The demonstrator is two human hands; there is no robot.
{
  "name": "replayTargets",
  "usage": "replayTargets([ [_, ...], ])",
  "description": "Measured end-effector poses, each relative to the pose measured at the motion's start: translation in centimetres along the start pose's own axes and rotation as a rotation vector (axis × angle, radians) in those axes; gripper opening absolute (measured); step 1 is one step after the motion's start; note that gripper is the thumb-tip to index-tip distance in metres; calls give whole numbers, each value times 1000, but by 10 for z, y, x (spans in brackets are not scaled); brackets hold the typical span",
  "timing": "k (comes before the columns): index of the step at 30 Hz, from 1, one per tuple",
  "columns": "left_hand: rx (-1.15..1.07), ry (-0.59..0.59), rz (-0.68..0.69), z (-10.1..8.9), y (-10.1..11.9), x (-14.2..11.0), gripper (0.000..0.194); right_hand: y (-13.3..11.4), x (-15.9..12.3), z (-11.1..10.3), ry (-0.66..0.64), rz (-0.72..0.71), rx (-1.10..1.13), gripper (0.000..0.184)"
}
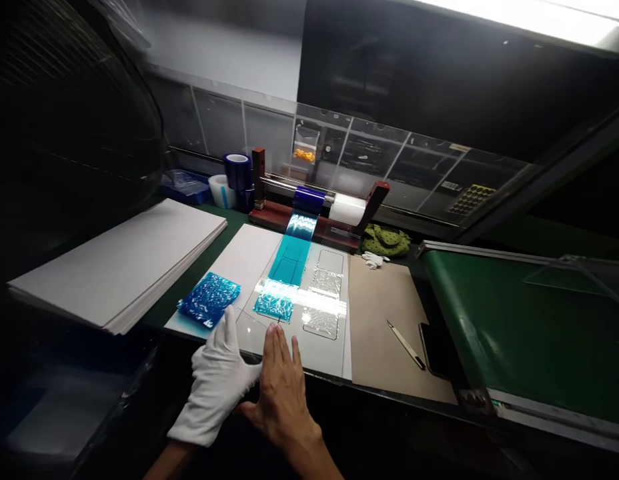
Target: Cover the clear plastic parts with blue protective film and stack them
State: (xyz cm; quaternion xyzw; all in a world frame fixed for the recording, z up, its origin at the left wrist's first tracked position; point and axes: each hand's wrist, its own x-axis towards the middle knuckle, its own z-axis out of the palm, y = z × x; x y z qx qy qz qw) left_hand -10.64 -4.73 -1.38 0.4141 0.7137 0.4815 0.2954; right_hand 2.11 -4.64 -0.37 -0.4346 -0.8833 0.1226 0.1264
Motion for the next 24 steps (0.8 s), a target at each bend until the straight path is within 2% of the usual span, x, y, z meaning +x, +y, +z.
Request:
replayTargets([
  [3,130,-5,76,19,-1,7,87,9,2,6,-37,75,-11,117],
  [6,533,-56,175,39,4,15,77,24,5,8,-67,140,-13,104],
  [9,934,-81,247,59,14,26,74,45,12,8,-77,159,-9,101],
  [12,1123,-63,241,81,21,40,68,68,22,7,-76,160,-6,105],
  [15,1172,-69,234,107,25,56,66,93,35,6,-73,163,-3,109],
  [18,1141,-138,191,133,32,70,76,123,49,7,-78,166,21,109],
  [21,1028,-146,194,151,41,83,98,165,62,7,-88,150,35,110],
  [24,953,-99,194,158,40,97,102,218,79,2,-42,138,-20,111],
])
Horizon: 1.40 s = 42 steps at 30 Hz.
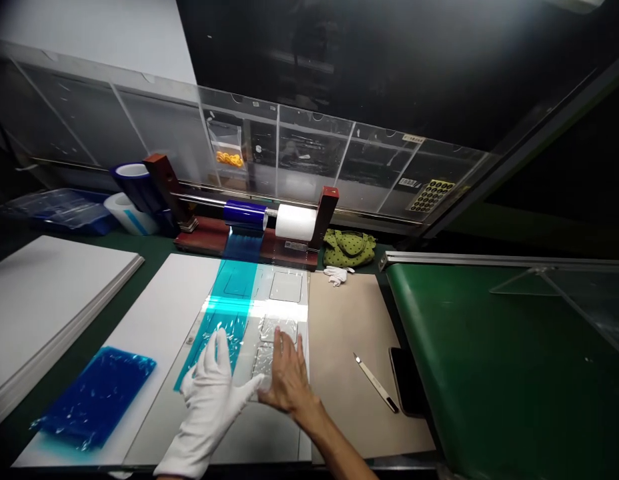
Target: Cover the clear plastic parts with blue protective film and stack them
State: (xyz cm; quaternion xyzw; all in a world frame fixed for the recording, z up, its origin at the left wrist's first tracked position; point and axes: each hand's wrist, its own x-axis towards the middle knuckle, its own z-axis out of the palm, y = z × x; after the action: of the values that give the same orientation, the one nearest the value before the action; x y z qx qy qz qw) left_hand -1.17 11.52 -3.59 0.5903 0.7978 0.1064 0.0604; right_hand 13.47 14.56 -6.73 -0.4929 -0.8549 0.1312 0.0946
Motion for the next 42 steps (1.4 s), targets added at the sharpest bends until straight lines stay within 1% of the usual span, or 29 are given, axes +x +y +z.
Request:
replayTargets([
  [3,-31,-48,-71,12,-10,10,99,52,30,-12,77,-5,-103,107],
  [6,-24,-111,-137,30,-21,14,92,95,64,-23,122,-34,-200,102],
  [9,-11,-154,-180,46,-25,13,87,125,97,-27,138,-77,-270,97],
  [12,-3,-184,-244,56,-26,13,86,141,122,-22,131,-126,-300,95],
  [15,4,-216,-329,59,-28,18,84,149,139,-14,109,-177,-301,94],
  [18,0,-235,-383,58,-30,26,85,151,148,-6,91,-204,-295,93],
  [25,1,-239,-401,61,-28,33,80,157,151,3,60,-211,-282,92],
  [33,7,-268,-396,64,-29,35,81,160,152,3,50,-194,-251,90],
  [38,20,-327,-420,62,-31,39,83,160,156,6,69,-214,-223,87],
  [42,48,-372,-445,68,-36,39,84,162,159,10,29,-219,-252,92],
])
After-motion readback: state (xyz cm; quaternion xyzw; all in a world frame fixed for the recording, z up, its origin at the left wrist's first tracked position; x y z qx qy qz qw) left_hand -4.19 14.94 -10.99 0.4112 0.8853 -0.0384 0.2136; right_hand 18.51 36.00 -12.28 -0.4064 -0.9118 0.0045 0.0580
